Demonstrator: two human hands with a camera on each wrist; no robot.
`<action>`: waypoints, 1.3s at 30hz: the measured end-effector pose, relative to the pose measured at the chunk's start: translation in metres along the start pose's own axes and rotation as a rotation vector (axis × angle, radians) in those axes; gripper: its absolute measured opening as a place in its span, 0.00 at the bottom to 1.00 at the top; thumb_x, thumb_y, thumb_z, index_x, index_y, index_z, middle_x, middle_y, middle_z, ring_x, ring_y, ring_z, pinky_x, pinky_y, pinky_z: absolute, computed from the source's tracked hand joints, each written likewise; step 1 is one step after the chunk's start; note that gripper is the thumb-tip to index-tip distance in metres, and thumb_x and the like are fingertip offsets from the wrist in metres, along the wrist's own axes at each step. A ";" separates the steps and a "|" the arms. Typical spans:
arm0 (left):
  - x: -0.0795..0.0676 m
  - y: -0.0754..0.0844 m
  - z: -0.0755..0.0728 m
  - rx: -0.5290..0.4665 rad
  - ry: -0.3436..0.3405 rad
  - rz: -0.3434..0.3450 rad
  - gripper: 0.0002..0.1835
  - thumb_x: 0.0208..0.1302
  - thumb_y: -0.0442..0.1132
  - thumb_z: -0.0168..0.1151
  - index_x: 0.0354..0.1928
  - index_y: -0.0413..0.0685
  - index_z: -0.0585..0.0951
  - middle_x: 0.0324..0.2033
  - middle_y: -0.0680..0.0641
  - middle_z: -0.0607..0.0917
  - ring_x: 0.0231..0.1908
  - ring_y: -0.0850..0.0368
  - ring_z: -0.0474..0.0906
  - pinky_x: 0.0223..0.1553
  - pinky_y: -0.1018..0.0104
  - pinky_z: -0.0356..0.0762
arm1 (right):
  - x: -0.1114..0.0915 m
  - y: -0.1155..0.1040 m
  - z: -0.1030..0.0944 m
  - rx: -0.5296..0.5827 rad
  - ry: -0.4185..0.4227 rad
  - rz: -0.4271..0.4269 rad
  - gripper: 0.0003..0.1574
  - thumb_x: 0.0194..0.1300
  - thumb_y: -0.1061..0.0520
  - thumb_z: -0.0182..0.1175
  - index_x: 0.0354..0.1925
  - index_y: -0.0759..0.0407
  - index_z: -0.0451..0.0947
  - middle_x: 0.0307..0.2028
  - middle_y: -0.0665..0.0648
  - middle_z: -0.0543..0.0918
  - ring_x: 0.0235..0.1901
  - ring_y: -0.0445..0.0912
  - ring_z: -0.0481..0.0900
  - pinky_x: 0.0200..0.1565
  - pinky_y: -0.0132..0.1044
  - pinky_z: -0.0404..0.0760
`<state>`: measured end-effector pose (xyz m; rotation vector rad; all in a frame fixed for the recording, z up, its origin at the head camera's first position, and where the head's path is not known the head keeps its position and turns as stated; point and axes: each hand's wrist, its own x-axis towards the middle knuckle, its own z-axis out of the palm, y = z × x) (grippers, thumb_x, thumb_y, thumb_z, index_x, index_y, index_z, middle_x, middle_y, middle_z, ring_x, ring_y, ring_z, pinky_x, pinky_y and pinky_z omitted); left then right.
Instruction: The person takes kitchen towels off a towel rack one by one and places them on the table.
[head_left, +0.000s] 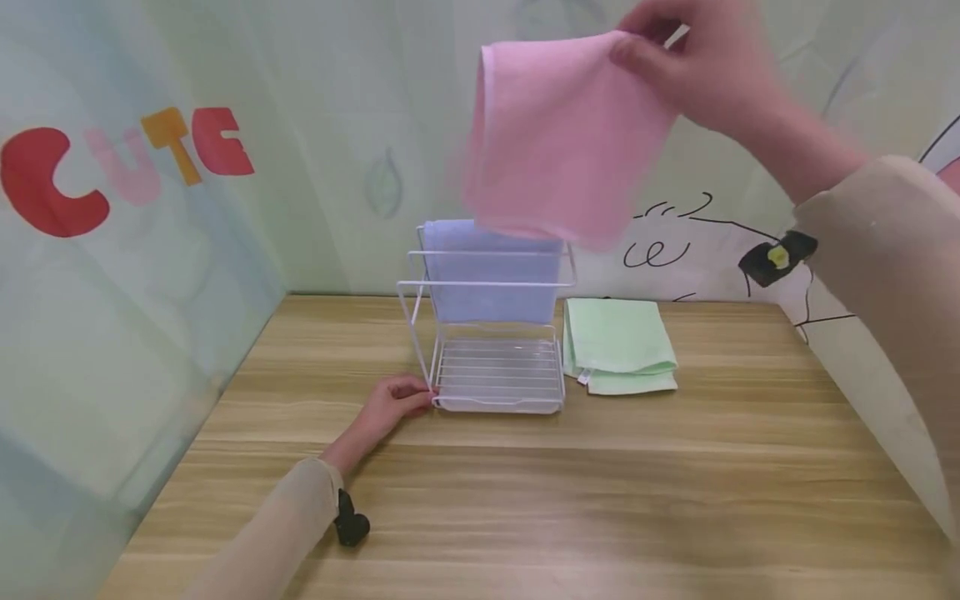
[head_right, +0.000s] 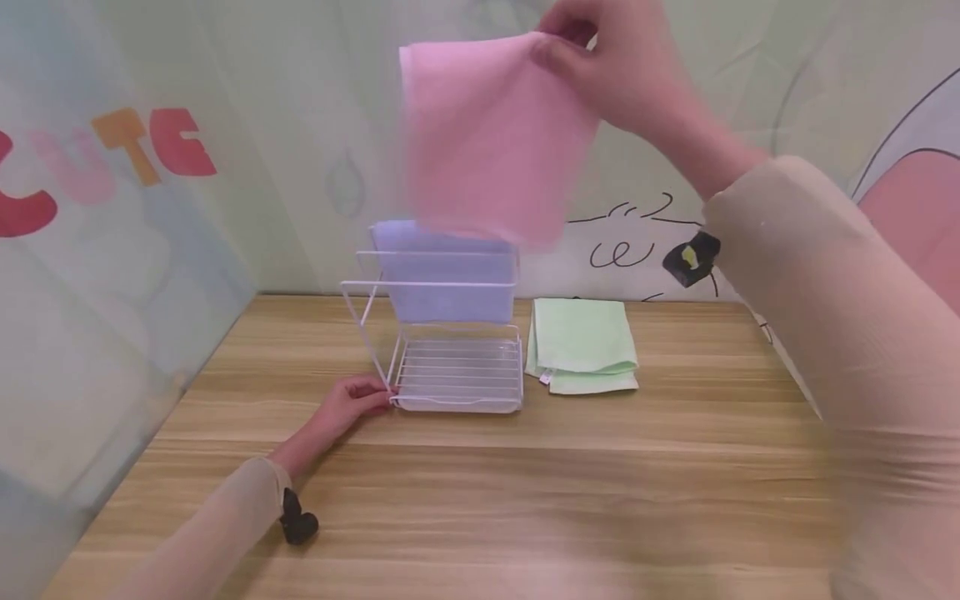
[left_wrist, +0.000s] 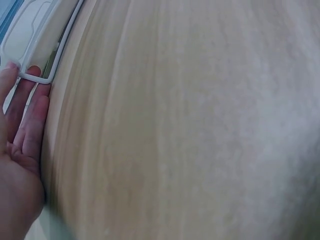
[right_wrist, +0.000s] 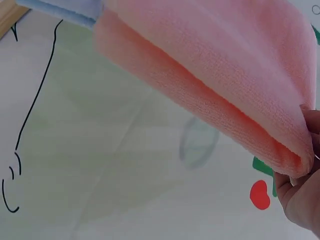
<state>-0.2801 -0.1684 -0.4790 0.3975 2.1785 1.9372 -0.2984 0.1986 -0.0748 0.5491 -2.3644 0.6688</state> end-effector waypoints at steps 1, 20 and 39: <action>0.000 0.000 0.000 -0.001 0.005 -0.002 0.14 0.63 0.25 0.62 0.46 0.17 0.75 0.46 0.30 0.86 0.36 0.70 0.84 0.42 0.73 0.86 | -0.001 0.004 -0.005 -0.013 0.005 -0.004 0.19 0.70 0.50 0.58 0.48 0.63 0.82 0.32 0.31 0.74 0.37 0.29 0.71 0.42 0.21 0.72; -0.003 0.002 0.005 -0.012 0.033 -0.033 0.15 0.62 0.28 0.65 0.47 0.21 0.77 0.43 0.43 0.90 0.37 0.68 0.85 0.45 0.71 0.86 | -0.066 0.108 -0.052 -0.191 -0.049 0.072 0.18 0.69 0.53 0.60 0.46 0.68 0.83 0.27 0.17 0.67 0.32 0.18 0.65 0.36 0.11 0.61; 0.002 0.002 0.009 0.036 0.030 -0.023 0.14 0.63 0.29 0.64 0.46 0.22 0.79 0.46 0.32 0.86 0.37 0.69 0.84 0.42 0.73 0.85 | -0.156 0.177 -0.038 -0.377 -0.174 0.031 0.05 0.64 0.60 0.65 0.37 0.61 0.85 0.34 0.63 0.87 0.29 0.16 0.63 0.29 0.20 0.65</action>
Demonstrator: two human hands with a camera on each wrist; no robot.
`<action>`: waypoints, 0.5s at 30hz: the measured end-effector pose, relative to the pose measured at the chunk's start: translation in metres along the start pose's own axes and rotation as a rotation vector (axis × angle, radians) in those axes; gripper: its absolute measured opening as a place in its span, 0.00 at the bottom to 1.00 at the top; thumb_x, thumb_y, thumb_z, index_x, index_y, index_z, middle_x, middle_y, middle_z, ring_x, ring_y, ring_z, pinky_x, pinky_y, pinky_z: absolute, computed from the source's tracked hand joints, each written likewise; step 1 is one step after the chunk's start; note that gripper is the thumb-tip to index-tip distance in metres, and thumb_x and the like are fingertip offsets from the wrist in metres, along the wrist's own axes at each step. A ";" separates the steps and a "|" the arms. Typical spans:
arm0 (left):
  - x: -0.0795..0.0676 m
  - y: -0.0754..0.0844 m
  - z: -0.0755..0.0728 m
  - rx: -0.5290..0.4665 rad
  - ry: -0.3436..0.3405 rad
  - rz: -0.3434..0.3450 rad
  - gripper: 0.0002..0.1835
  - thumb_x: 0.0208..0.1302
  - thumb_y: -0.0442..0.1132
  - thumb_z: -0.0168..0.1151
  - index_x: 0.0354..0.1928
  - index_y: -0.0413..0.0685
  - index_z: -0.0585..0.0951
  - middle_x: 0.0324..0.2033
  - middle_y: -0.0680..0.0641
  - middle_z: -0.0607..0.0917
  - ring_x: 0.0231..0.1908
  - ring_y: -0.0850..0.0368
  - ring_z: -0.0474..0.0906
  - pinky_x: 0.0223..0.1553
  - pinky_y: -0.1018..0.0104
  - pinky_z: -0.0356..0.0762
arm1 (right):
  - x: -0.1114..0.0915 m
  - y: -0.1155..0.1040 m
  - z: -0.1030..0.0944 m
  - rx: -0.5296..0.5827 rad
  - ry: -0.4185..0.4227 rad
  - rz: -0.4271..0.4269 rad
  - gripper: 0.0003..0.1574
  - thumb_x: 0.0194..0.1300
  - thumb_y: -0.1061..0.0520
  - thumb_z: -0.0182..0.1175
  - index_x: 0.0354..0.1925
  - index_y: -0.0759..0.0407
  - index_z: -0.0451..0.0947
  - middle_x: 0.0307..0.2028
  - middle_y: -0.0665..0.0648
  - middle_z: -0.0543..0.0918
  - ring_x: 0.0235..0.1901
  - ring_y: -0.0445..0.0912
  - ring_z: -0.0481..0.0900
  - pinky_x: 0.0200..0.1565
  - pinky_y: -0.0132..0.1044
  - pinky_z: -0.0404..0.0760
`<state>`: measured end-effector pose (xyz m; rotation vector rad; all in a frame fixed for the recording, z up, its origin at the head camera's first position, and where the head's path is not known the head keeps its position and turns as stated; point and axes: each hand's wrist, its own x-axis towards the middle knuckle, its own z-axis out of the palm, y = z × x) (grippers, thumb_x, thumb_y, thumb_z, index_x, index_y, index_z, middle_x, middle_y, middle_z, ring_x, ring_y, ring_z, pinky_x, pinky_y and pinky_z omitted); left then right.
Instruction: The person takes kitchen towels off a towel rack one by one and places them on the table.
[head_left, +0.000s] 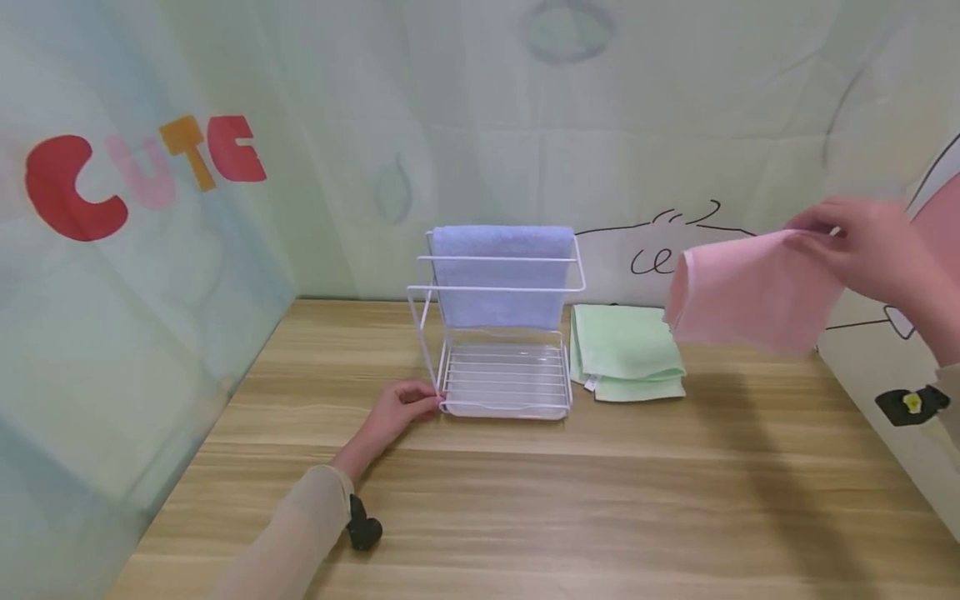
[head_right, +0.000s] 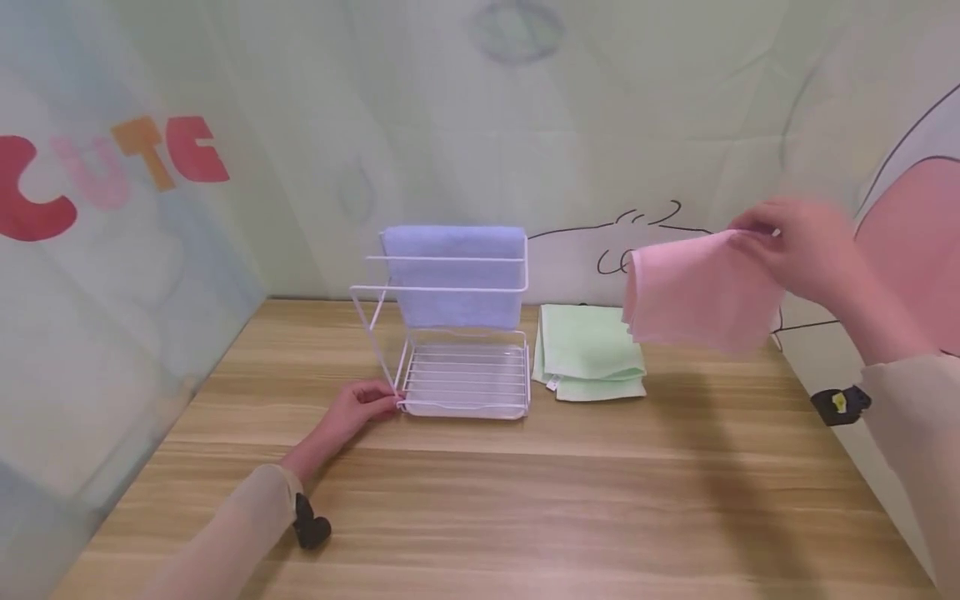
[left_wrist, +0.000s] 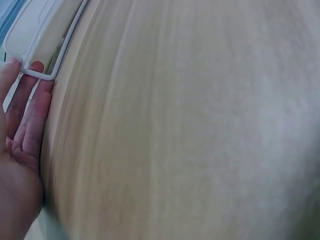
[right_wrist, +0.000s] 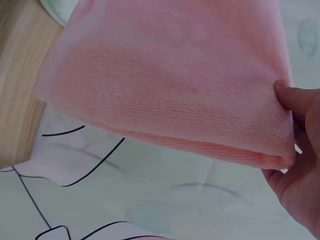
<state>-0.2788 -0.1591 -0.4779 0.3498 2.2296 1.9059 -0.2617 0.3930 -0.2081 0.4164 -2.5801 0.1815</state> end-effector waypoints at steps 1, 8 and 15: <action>0.000 0.000 0.000 0.003 0.002 -0.002 0.13 0.64 0.29 0.64 0.46 0.23 0.79 0.47 0.31 0.86 0.36 0.69 0.84 0.42 0.73 0.85 | -0.003 0.001 0.002 -0.013 -0.015 -0.004 0.05 0.64 0.60 0.65 0.36 0.60 0.85 0.34 0.63 0.87 0.28 0.20 0.66 0.29 0.21 0.66; 0.001 -0.001 0.000 -0.012 0.019 -0.006 0.13 0.63 0.28 0.63 0.45 0.22 0.78 0.43 0.39 0.89 0.36 0.69 0.84 0.42 0.74 0.85 | -0.015 0.010 0.008 0.015 -0.100 0.027 0.04 0.64 0.59 0.65 0.36 0.58 0.85 0.34 0.60 0.87 0.27 0.21 0.67 0.28 0.19 0.67; -0.002 0.000 -0.004 -0.009 0.019 0.007 0.14 0.63 0.28 0.64 0.46 0.21 0.78 0.39 0.48 0.90 0.36 0.69 0.84 0.42 0.74 0.85 | -0.024 0.015 0.008 0.107 -0.290 0.133 0.10 0.67 0.53 0.63 0.43 0.57 0.84 0.38 0.61 0.87 0.27 0.20 0.68 0.25 0.26 0.75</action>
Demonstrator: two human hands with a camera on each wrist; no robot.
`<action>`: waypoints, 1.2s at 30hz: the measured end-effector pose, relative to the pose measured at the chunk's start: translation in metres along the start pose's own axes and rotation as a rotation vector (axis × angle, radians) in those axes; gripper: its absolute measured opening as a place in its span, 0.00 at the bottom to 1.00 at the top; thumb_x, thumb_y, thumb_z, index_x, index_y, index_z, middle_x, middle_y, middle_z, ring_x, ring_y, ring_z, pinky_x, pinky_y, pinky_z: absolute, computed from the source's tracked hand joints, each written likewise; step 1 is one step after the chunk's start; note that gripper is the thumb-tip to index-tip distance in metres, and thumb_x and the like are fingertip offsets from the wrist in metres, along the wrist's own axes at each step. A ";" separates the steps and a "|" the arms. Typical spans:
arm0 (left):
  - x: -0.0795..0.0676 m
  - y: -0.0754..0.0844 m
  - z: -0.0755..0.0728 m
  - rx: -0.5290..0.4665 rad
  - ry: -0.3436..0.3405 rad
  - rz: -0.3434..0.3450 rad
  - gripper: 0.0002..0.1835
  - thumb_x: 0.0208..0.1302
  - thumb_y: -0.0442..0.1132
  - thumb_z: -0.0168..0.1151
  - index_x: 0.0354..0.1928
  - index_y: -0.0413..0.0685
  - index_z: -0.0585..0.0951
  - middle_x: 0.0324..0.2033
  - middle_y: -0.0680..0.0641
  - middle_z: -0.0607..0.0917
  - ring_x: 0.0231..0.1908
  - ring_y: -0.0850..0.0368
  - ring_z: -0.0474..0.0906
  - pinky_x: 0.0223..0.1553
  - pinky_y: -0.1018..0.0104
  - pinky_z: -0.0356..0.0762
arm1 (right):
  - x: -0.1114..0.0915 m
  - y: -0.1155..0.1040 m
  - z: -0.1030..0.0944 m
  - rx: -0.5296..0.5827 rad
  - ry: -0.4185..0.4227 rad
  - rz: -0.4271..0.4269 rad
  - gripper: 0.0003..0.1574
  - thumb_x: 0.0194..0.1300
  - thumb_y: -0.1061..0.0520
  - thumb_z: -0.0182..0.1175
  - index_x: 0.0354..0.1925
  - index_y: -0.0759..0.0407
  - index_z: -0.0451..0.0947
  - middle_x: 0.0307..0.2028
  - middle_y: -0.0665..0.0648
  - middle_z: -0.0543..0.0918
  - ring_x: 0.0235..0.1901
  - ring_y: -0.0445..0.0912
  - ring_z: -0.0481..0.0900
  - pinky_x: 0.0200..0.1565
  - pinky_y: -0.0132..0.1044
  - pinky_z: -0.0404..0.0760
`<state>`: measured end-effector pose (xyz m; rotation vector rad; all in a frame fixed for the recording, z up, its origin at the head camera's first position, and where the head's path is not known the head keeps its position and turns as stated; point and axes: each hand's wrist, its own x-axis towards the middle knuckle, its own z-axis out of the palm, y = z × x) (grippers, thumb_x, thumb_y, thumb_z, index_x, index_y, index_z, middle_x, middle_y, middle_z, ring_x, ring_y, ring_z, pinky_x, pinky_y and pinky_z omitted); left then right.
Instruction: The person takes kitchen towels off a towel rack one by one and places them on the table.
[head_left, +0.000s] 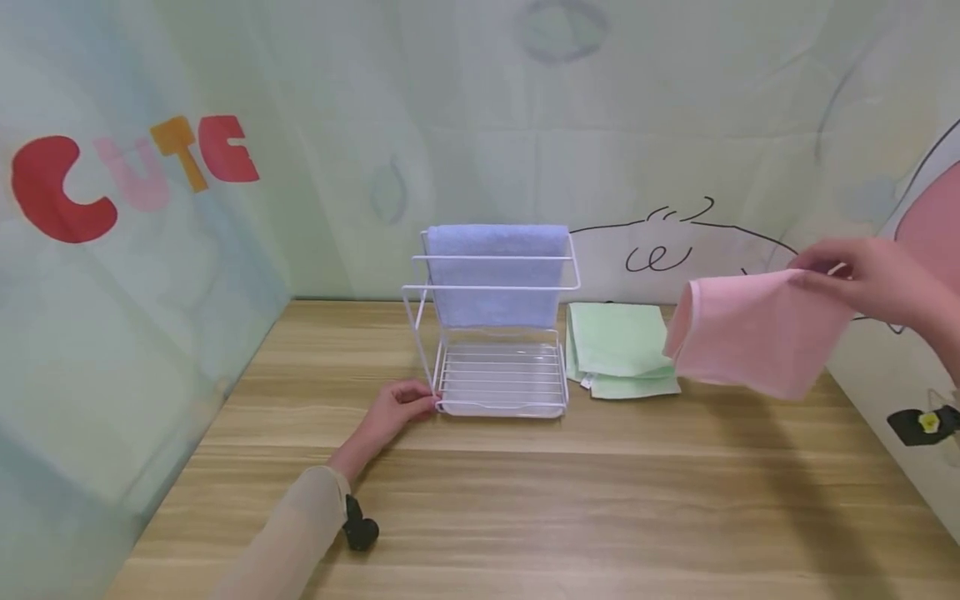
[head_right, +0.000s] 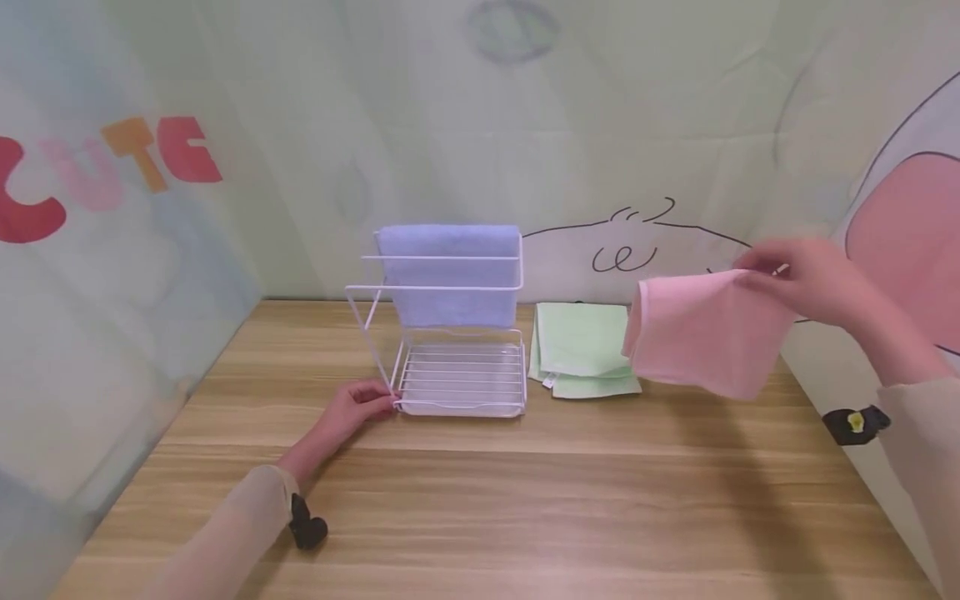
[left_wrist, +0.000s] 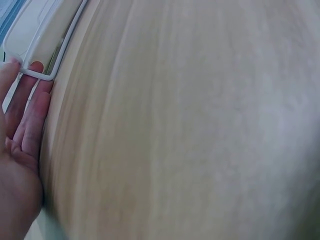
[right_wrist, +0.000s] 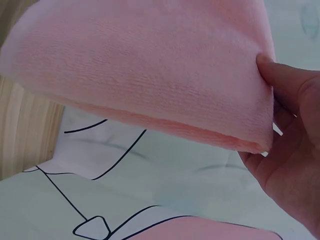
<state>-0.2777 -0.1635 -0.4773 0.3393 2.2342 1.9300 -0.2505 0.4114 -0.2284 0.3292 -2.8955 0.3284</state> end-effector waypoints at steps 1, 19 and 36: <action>0.000 0.000 -0.001 0.000 0.004 -0.002 0.14 0.63 0.28 0.64 0.46 0.21 0.78 0.39 0.49 0.90 0.36 0.70 0.84 0.42 0.74 0.85 | -0.001 0.001 0.000 0.000 -0.024 0.014 0.11 0.68 0.52 0.62 0.44 0.57 0.84 0.38 0.60 0.87 0.27 0.20 0.68 0.26 0.28 0.75; -0.003 -0.002 -0.004 0.004 0.017 -0.014 0.12 0.62 0.29 0.65 0.44 0.25 0.80 0.41 0.44 0.90 0.37 0.68 0.85 0.43 0.73 0.86 | 0.011 0.057 0.064 0.074 -0.244 0.053 0.18 0.72 0.52 0.57 0.52 0.65 0.79 0.46 0.69 0.83 0.46 0.62 0.79 0.38 0.42 0.80; -0.001 0.002 0.000 0.043 0.012 -0.011 0.12 0.62 0.29 0.65 0.44 0.25 0.81 0.45 0.33 0.87 0.37 0.68 0.84 0.42 0.73 0.85 | 0.035 0.077 0.114 0.180 -0.090 0.194 0.32 0.77 0.42 0.47 0.59 0.69 0.71 0.60 0.79 0.71 0.59 0.72 0.66 0.60 0.74 0.63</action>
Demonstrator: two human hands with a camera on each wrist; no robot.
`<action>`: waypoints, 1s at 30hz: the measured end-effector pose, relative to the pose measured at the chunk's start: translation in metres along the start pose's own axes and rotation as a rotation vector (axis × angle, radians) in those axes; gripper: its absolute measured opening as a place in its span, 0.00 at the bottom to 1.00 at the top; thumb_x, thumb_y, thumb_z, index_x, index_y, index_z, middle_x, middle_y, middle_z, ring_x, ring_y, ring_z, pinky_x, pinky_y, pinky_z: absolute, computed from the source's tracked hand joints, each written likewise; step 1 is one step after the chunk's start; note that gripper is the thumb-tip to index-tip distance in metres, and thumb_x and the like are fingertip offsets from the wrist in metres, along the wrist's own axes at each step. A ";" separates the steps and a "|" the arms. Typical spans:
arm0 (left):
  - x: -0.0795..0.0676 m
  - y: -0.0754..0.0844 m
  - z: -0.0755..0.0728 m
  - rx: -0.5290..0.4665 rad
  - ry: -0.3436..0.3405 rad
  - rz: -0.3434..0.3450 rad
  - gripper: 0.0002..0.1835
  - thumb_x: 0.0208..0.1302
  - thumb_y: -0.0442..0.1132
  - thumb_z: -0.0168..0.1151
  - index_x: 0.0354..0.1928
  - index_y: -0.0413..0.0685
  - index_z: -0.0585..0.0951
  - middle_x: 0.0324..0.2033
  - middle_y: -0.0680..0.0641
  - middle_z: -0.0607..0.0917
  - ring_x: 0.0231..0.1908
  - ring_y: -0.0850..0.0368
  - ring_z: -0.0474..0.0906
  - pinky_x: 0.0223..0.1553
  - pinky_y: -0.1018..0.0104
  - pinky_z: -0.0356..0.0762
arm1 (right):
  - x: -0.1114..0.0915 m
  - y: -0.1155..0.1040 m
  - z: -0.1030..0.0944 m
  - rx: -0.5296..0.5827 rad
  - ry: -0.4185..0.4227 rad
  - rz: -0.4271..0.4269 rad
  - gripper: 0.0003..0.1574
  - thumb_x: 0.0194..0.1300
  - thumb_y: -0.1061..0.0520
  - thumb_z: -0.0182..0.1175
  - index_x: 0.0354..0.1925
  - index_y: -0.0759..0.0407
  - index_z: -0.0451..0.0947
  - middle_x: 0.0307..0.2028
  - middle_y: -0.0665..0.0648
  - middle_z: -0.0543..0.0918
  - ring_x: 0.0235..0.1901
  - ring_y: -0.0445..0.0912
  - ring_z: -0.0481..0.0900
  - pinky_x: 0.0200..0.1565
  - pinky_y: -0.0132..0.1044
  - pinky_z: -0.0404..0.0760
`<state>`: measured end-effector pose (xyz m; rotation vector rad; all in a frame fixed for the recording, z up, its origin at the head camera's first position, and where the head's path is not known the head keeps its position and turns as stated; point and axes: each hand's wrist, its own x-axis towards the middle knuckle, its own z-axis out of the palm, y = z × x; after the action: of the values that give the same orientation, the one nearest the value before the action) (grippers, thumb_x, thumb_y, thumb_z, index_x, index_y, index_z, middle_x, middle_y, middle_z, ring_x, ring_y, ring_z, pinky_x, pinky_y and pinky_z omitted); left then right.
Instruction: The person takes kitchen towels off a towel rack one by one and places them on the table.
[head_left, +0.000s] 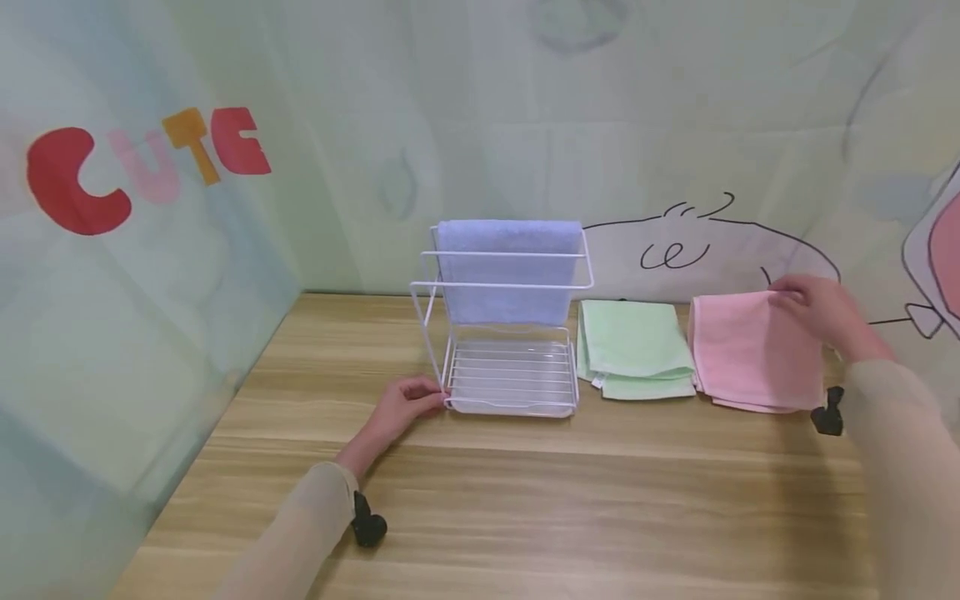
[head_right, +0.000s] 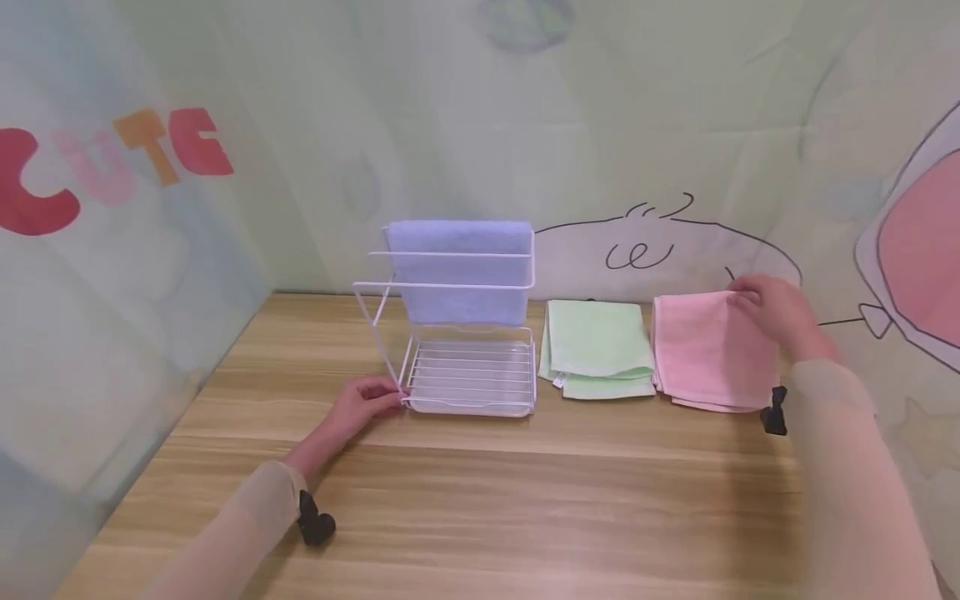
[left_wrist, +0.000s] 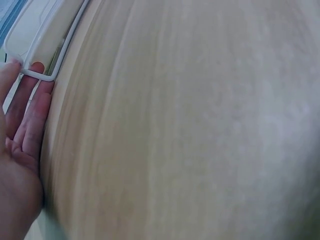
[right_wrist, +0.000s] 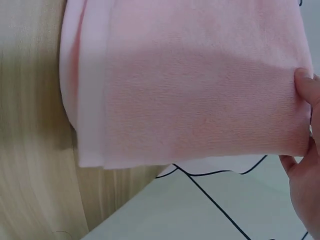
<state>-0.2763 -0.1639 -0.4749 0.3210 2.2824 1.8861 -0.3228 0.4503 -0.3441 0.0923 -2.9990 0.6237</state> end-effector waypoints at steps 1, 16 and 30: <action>0.000 0.000 0.000 0.002 0.001 -0.002 0.12 0.62 0.30 0.65 0.44 0.26 0.81 0.45 0.33 0.87 0.37 0.68 0.84 0.42 0.73 0.85 | 0.002 0.002 0.002 -0.004 0.005 0.006 0.32 0.76 0.43 0.48 0.59 0.69 0.71 0.60 0.79 0.70 0.60 0.73 0.65 0.61 0.74 0.62; 0.001 -0.001 0.002 -0.007 -0.001 0.003 0.13 0.62 0.29 0.66 0.44 0.24 0.80 0.47 0.29 0.85 0.37 0.69 0.84 0.42 0.73 0.85 | 0.014 0.002 0.014 -0.090 0.076 -0.074 0.17 0.74 0.55 0.54 0.52 0.67 0.77 0.53 0.79 0.73 0.55 0.75 0.65 0.57 0.75 0.59; -0.001 -0.001 0.000 -0.009 0.013 -0.009 0.12 0.62 0.30 0.66 0.44 0.27 0.81 0.41 0.45 0.90 0.37 0.68 0.84 0.42 0.73 0.86 | 0.014 0.004 0.024 0.007 -0.063 -0.003 0.17 0.71 0.69 0.49 0.55 0.68 0.75 0.54 0.77 0.72 0.55 0.71 0.66 0.56 0.70 0.67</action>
<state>-0.2752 -0.1648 -0.4761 0.2983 2.2792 1.8989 -0.3391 0.4434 -0.3667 0.1188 -3.0568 0.6436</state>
